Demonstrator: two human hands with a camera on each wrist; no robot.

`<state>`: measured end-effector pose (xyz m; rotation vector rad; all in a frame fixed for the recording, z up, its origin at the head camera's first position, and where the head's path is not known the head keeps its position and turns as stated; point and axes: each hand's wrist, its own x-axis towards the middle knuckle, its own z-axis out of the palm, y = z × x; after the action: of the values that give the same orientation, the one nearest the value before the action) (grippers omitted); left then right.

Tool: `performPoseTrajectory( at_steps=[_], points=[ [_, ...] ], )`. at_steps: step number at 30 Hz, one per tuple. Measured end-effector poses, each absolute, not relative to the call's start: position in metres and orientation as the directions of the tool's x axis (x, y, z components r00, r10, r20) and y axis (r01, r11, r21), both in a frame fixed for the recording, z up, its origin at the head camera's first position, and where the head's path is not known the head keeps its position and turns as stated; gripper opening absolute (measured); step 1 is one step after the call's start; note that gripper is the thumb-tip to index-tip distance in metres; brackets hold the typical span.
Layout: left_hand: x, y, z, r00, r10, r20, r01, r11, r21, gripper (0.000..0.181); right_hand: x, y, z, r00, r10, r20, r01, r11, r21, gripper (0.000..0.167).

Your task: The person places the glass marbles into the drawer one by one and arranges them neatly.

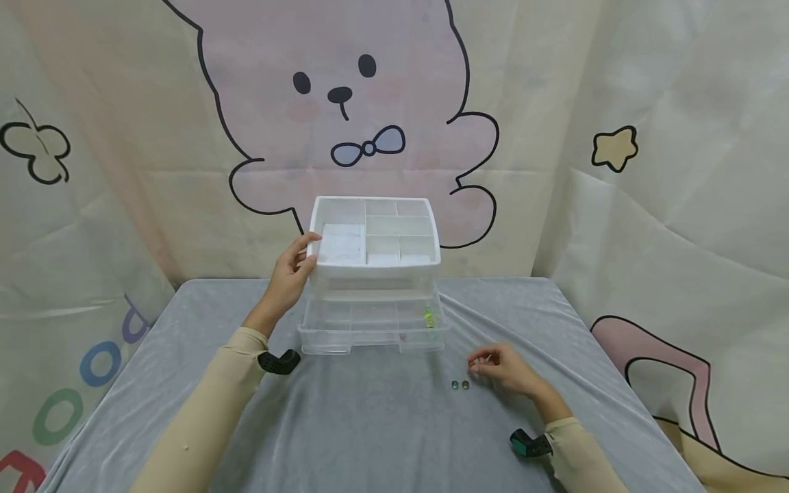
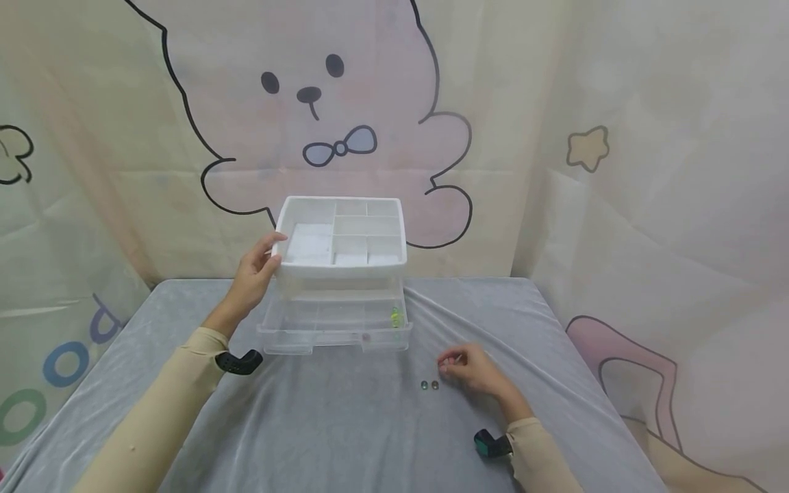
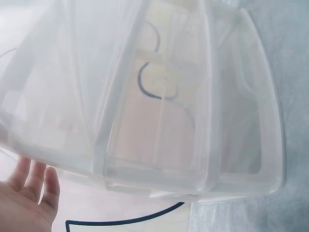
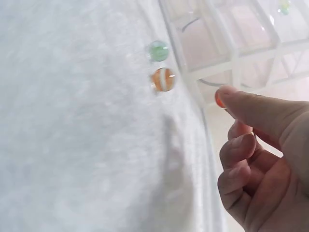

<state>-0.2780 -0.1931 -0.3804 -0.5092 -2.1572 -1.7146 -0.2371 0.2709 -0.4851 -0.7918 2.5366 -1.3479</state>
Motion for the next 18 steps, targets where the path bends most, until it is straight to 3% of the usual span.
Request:
performPoseTrajectory(
  at_steps=[13,18],
  points=[
    [-0.275,-0.198,-0.377,-0.9,0.111,0.422,0.436,0.269,0.859,0.043,-0.236,0.262,-0.459,-0.877,-0.462,0.135,-0.35,0.42,-0.837,0.023],
    [-0.276,-0.2,-0.374,-0.905,0.136,0.404,0.426,0.289,0.857,0.046,-0.235,0.259,-0.447,-0.864,-0.473,0.174,-0.378,0.38,-0.844,0.018]
  ],
)
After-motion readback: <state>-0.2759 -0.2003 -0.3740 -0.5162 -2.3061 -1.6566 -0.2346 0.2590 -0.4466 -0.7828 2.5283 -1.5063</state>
